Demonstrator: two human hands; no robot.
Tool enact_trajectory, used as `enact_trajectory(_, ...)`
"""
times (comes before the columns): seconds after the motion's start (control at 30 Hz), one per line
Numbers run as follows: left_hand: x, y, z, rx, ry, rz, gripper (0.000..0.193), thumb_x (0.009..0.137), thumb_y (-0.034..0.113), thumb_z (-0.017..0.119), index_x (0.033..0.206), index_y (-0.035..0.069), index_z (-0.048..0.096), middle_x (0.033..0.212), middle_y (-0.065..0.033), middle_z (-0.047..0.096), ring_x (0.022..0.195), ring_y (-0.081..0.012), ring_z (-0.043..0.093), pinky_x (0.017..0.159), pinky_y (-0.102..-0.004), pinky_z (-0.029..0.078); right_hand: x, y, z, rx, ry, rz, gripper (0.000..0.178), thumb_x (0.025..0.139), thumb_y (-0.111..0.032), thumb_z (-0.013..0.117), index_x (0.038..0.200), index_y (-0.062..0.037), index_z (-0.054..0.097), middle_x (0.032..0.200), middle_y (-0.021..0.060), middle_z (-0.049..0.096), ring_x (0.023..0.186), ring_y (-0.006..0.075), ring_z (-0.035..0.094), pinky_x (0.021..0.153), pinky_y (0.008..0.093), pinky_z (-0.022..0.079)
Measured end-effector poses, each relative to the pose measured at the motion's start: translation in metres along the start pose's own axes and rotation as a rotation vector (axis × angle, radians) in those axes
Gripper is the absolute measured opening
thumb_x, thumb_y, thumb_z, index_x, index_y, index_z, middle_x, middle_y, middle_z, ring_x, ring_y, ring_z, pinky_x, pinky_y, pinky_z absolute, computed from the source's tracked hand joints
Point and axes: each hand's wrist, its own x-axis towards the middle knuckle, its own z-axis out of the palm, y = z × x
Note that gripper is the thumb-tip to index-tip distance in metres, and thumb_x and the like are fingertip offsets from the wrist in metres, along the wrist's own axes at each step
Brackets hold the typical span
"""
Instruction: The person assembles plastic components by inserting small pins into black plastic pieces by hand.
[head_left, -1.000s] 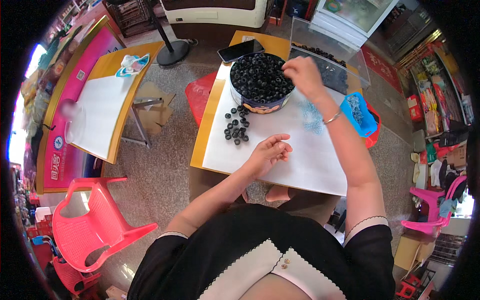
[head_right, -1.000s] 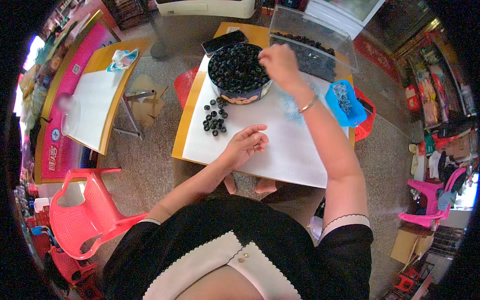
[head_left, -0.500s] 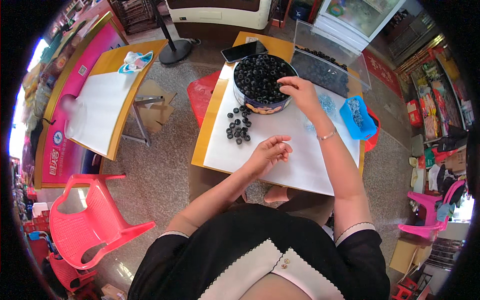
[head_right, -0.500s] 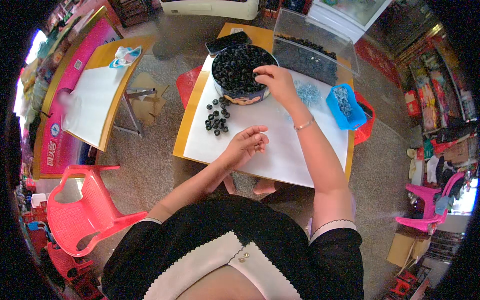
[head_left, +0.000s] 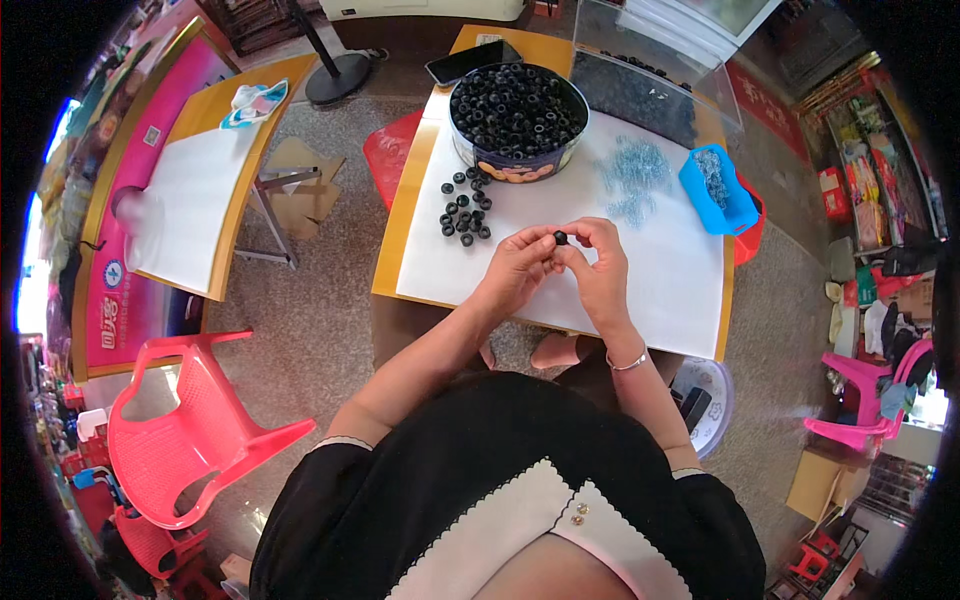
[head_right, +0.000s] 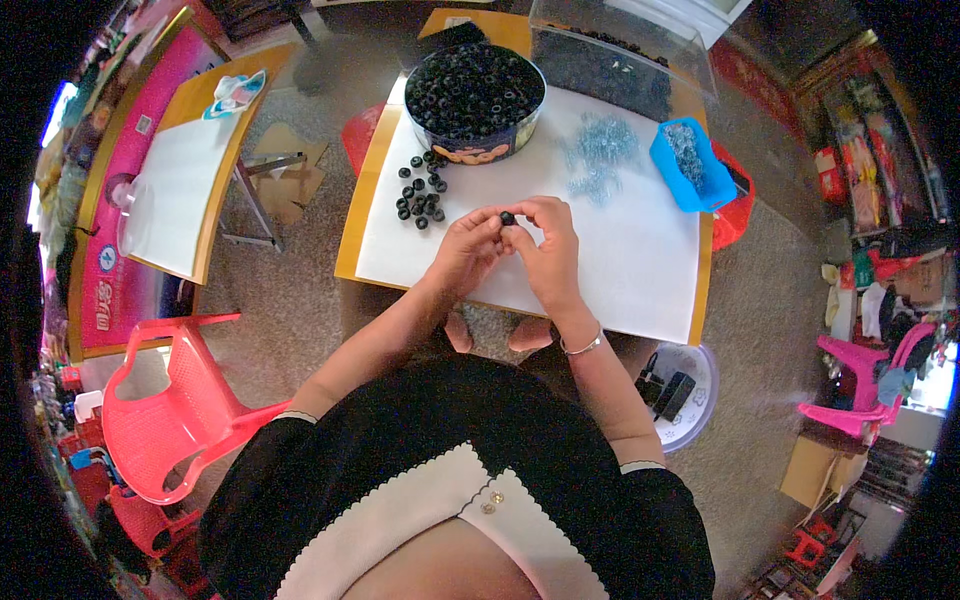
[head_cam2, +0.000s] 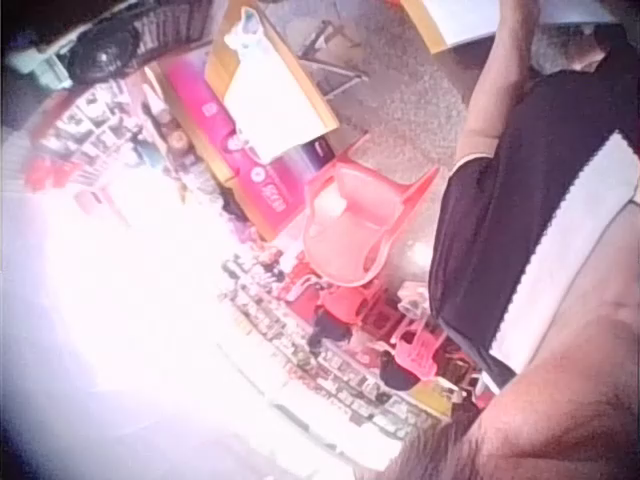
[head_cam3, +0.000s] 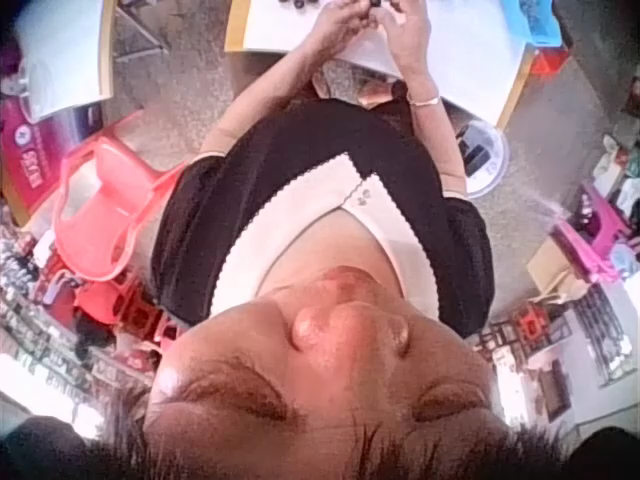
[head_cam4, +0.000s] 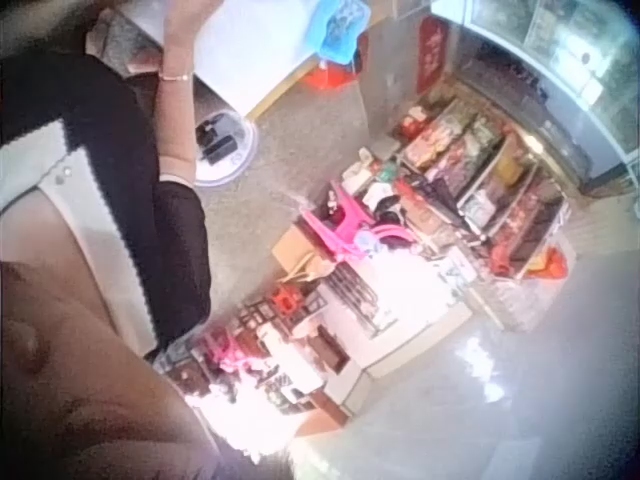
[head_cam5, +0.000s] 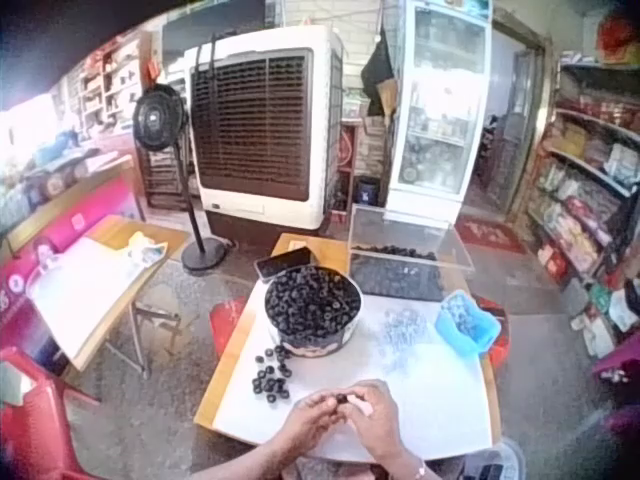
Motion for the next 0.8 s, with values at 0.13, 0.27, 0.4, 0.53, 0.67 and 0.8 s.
enact_trajectory(0.13,-0.002,-0.001,0.005,0.045,0.009,-0.002,0.023,0.089,0.015,0.057,0.105,-0.002,0.059,0.089,-0.0068,0.062,0.074,-0.0137,0.056,0.069,-0.0267,0.046,-0.006,-0.006,-0.002,-0.013,0.004,-0.037,0.025,0.074,-0.004,0.063,0.099,-0.0037,0.060,0.100,0.0071,0.054,0.091,0.0185,0.052,0.081,0.0281,0.043)
enact_trajectory(0.27,-0.003,0.001,0.003,0.050,-0.059,-0.012,0.025,0.090,0.018,0.056,0.105,-0.002,0.059,0.091,-0.0068,0.062,0.075,-0.0134,0.056,0.070,-0.0266,0.046,-0.008,-0.010,-0.007,0.086,0.008,0.007,0.028,0.074,-0.002,0.062,0.103,-0.0044,0.061,0.099,0.0050,0.054,0.087,0.0141,0.049,0.080,0.0260,0.041)
enact_trajectory(0.4,-0.004,0.001,0.004,0.068,-0.046,-0.041,0.026,0.090,0.019,0.055,0.105,-0.002,0.059,0.089,-0.0069,0.062,0.074,-0.0140,0.056,0.070,-0.0269,0.046,-0.008,-0.005,-0.009,0.023,-0.022,-0.038,0.027,0.075,-0.004,0.062,0.102,-0.0054,0.063,0.098,0.0062,0.054,0.090,0.0173,0.050,0.081,0.0275,0.042)
enact_trajectory(0.53,-0.004,0.000,0.002,0.105,-0.086,-0.065,0.026,0.090,0.020,0.055,0.102,-0.002,0.059,0.087,-0.0070,0.062,0.074,-0.0148,0.056,0.070,-0.0269,0.046,-0.008,-0.006,-0.008,0.005,-0.007,0.003,0.022,0.075,-0.007,0.063,0.097,-0.0052,0.066,0.096,0.0067,0.054,0.096,0.0206,0.049,0.082,0.0296,0.041)
enact_trajectory(0.67,-0.003,0.000,0.000,0.112,-0.120,-0.065,0.024,0.089,0.023,0.057,0.096,0.000,0.059,0.082,-0.0079,0.062,0.073,-0.0157,0.058,0.070,-0.0279,0.047,-0.007,-0.006,-0.011,-0.066,-0.035,-0.024,0.020,0.076,-0.008,0.063,0.096,-0.0050,0.067,0.097,0.0073,0.054,0.098,0.0216,0.048,0.083,0.0303,0.041)
enact_trajectory(0.8,-0.003,0.002,0.000,0.107,-0.083,-0.088,0.025,0.089,0.024,0.057,0.096,0.000,0.059,0.082,-0.0081,0.062,0.072,-0.0157,0.058,0.069,-0.0277,0.046,-0.007,-0.012,-0.010,-0.171,-0.019,-0.093,0.024,0.076,-0.008,0.063,0.100,-0.0057,0.065,0.100,0.0071,0.055,0.099,0.0226,0.048,0.085,0.0314,0.041)
